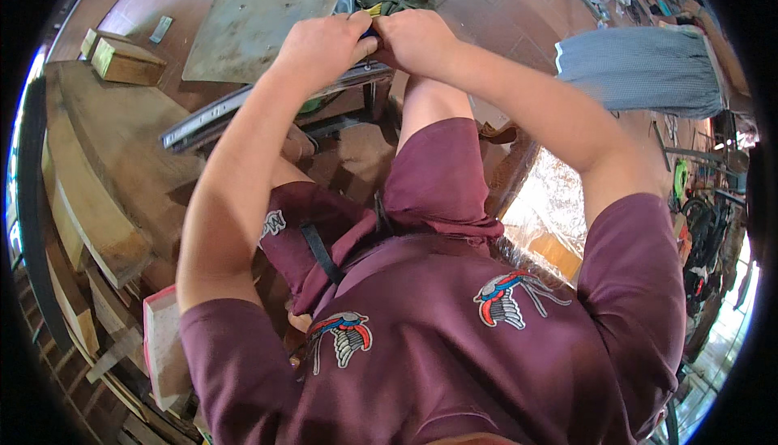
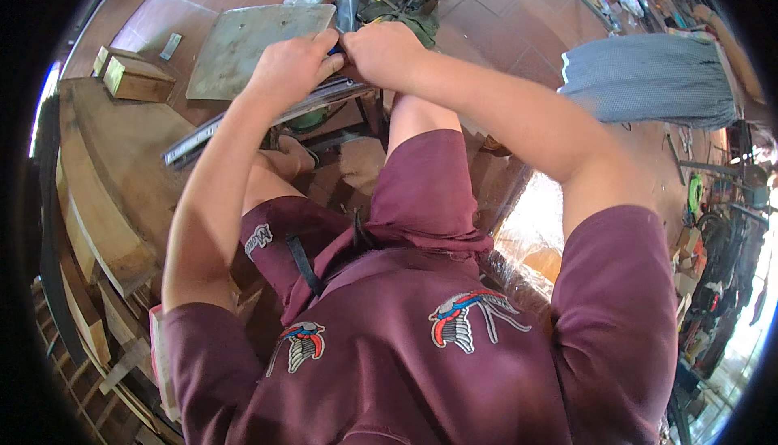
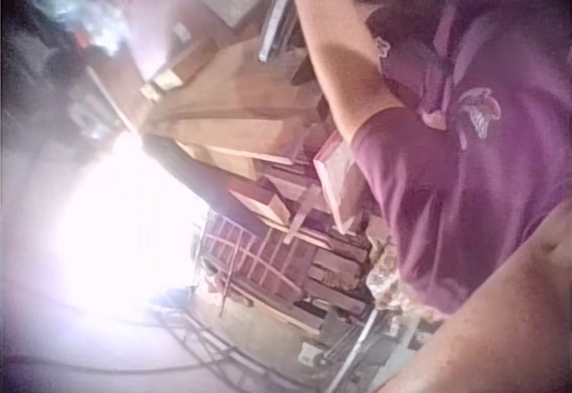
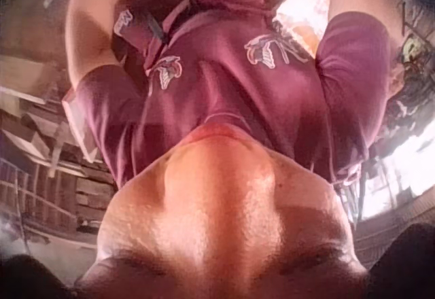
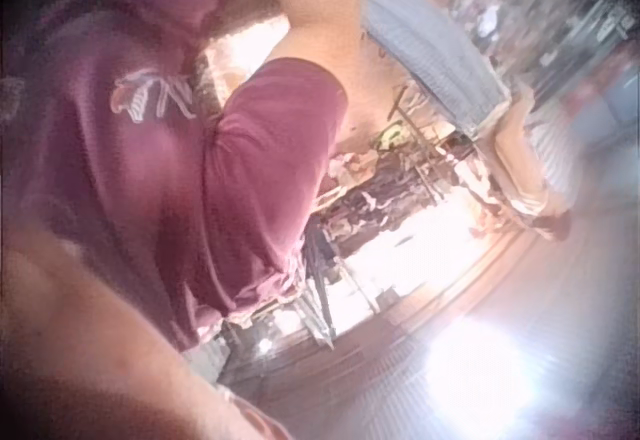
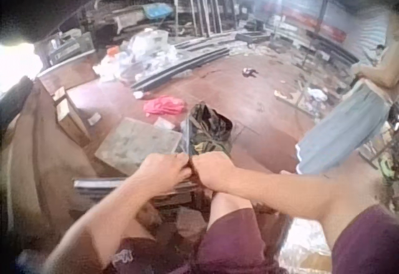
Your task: The person sits on the floor and uses a blue-handled screwdriver to tighten screws on several long metal frame pieces. They repeatedly pick up, align, and fasten the pieces while seated, handling them one at a time.
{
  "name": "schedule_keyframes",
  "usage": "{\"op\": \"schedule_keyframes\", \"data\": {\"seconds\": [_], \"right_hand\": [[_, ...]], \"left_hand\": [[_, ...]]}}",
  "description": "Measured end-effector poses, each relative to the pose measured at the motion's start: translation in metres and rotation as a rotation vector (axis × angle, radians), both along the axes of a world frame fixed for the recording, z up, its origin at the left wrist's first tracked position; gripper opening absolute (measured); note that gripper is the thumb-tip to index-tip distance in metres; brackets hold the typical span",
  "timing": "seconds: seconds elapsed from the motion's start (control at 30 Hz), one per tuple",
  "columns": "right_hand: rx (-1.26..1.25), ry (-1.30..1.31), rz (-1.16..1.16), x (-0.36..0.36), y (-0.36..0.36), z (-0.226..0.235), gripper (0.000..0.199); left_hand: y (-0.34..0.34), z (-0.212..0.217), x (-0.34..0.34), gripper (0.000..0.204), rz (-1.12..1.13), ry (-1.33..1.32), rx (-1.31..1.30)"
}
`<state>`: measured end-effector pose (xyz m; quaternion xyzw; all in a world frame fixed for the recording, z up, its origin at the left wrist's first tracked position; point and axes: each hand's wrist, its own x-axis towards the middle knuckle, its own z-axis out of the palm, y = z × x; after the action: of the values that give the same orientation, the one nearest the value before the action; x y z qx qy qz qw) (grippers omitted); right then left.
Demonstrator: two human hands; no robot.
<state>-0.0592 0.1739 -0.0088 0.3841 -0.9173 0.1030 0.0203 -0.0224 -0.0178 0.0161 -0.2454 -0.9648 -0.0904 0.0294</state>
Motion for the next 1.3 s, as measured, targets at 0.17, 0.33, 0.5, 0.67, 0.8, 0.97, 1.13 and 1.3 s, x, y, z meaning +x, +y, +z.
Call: {"op": "schedule_keyframes", "data": {"seconds": [0.17, 0.33, 0.5, 0.67, 0.8, 0.97, 1.13, 1.3], "right_hand": [[-0.011, -0.092, -0.213, 0.019, -0.013, 0.018, 0.034], [0.028, -0.135, -0.241, 0.035, -0.018, 0.02, 0.028], [0.05, -0.064, -0.245, 0.067, -0.016, 0.014, 0.026], [-0.281, 0.09, -0.164, 0.096, -0.021, 0.011, 0.03], [-0.253, 0.037, -0.124, 0.097, -0.033, 0.02, 0.035], [-0.161, -0.008, -0.111, 0.094, -0.033, 0.023, 0.041], [-0.082, -0.09, -0.212, 0.109, -0.044, 0.038, 0.054], [-0.135, -0.317, -0.511, 0.115, -0.066, 0.049, 0.06]], "left_hand": [[-0.012, 0.009, -0.012, 0.035, -0.177, -0.011, -0.033], [-0.021, 0.001, -0.007, 0.039, -0.199, -0.042, -0.065], [-0.032, -0.034, 0.028, 0.076, -0.085, 0.103, 0.402], [-0.032, -0.103, 0.064, 0.073, -0.09, -0.067, 0.545], [0.01, -0.115, 0.066, 0.039, -0.123, 0.084, 0.844], [0.061, -0.145, 0.047, 0.023, 0.143, -0.26, 1.402], [0.049, -0.122, 0.062, 0.022, 0.13, -0.298, 1.057], [0.054, -0.124, 0.069, 0.036, 0.045, -0.47, 1.327]]}}
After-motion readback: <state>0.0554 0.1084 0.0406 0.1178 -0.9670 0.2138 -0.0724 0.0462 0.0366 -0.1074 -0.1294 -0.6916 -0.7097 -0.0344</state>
